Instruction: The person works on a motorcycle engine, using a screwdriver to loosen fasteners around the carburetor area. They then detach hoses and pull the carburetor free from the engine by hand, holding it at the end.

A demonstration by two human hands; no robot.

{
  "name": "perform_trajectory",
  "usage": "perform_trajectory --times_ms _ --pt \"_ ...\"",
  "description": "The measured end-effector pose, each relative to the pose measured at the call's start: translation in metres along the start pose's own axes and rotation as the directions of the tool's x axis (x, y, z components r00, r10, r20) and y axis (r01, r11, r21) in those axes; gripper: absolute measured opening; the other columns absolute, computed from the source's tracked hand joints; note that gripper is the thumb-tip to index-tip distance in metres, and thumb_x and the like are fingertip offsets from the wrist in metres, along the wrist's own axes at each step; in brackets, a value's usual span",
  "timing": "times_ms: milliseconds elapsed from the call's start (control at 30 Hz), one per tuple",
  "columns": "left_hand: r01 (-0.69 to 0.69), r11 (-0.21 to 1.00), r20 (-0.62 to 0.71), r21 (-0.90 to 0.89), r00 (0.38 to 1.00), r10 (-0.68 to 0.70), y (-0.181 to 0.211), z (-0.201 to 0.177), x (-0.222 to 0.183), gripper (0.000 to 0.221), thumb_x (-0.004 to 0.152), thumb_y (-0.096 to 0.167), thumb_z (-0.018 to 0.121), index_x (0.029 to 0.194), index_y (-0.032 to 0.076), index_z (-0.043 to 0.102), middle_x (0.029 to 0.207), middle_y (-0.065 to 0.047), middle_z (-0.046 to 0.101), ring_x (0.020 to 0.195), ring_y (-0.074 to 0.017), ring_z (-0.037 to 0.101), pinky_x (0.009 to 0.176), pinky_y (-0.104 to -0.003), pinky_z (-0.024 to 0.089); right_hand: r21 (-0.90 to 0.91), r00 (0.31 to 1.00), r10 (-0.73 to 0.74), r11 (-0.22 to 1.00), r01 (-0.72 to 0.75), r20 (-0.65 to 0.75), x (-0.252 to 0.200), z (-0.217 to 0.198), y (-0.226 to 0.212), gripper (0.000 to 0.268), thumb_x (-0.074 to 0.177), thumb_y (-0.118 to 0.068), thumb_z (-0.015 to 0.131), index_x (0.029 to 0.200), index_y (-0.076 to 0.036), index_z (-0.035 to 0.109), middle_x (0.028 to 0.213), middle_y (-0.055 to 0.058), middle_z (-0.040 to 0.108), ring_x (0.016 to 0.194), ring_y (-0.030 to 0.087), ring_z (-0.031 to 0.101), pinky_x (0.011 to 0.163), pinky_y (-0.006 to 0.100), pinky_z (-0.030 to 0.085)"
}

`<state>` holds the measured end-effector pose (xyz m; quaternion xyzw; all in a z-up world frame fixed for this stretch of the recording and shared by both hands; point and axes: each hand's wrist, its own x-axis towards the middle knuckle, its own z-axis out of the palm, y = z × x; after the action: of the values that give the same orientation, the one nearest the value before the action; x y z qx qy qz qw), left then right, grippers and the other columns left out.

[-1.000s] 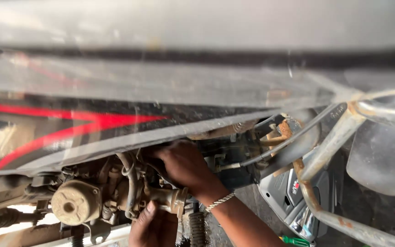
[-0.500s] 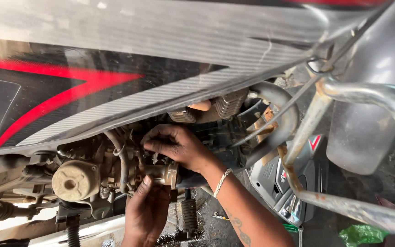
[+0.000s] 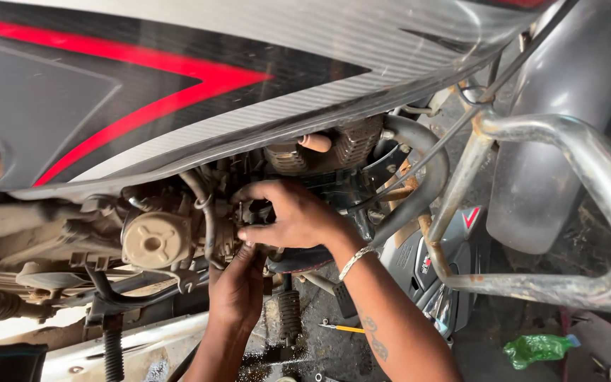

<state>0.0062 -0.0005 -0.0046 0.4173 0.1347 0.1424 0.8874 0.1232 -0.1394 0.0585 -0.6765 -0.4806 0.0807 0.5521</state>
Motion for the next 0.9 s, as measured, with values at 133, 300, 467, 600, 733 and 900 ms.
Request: perform_trajectory --times_ms 133,300,467,600,733,900 --pt "-0.032 0.999 0.061 -0.03 0.998 0.034 0.0 -0.002 -0.001 0.042 0.092 0.003 0.067 0.131 0.006 0.053 0.12 -0.01 0.064 0.111 -0.0221 0.066 0.101 -0.042 0.053 -0.203 0.972 0.043 0.975 -0.091 -0.23 0.006 0.018 -0.014 0.056 0.075 -0.038 0.087 0.116 -0.003 0.072 0.115 0.014 0.076 0.109 0.025 0.073 0.098 0.036 0.056" --pt "-0.018 0.999 0.105 -0.039 0.994 0.022 -0.003 -0.008 0.003 0.038 0.092 0.001 0.066 0.129 0.002 0.056 0.121 -0.012 0.066 0.111 -0.0228 0.066 0.1 -0.041 0.054 -0.131 0.957 0.099 0.982 -0.139 -0.274 0.0 0.025 0.002 0.059 0.072 -0.04 0.09 0.114 -0.003 0.073 0.113 0.013 0.076 0.107 0.025 0.074 0.094 0.037 0.056" --pt "-0.098 0.99 0.073 0.099 0.993 0.091 -0.004 -0.009 0.002 0.038 0.092 0.0 0.067 0.128 0.003 0.056 0.119 -0.011 0.068 0.109 -0.0225 0.066 0.097 -0.041 0.054 -0.161 0.948 -0.002 0.986 -0.052 -0.319 -0.008 0.032 0.003 0.057 0.075 -0.04 0.091 0.114 -0.002 0.074 0.114 0.013 0.078 0.108 0.024 0.075 0.097 0.035 0.057" --pt "-0.115 0.99 0.162 0.081 0.982 0.1 0.007 -0.007 -0.003 0.04 0.091 -0.002 0.067 0.129 0.003 0.057 0.123 -0.01 0.067 0.116 -0.0224 0.064 0.104 -0.043 0.051 -0.184 0.939 -0.064 0.983 0.001 -0.339 -0.01 0.031 0.006 0.059 0.076 -0.037 0.09 0.118 0.0 0.07 0.119 0.016 0.075 0.113 0.026 0.073 0.099 0.036 0.056" --pt "-0.015 0.999 0.303 -0.044 0.952 0.028 0.013 -0.016 -0.002 0.051 0.087 -0.001 0.07 0.136 0.004 0.055 0.129 -0.012 0.063 0.125 -0.0262 0.059 0.112 -0.047 0.043 -0.121 0.968 -0.056 0.992 0.027 -0.244 -0.011 0.023 0.007 0.063 0.079 -0.034 0.088 0.128 0.0 0.067 0.124 0.016 0.073 0.116 0.027 0.072 0.103 0.038 0.056" --pt "0.108 0.962 0.499 -0.249 0.866 0.032 0.018 -0.019 -0.002 0.062 0.087 0.017 0.077 0.142 0.003 0.053 0.14 -0.012 0.061 0.132 -0.0279 0.055 0.119 -0.047 0.031 -0.252 0.978 -0.162 0.959 0.125 -0.128 -0.011 0.02 -0.001 0.083 0.066 -0.039 0.093 0.131 0.002 0.062 0.128 0.019 0.069 0.118 0.032 0.069 0.103 0.04 0.053"
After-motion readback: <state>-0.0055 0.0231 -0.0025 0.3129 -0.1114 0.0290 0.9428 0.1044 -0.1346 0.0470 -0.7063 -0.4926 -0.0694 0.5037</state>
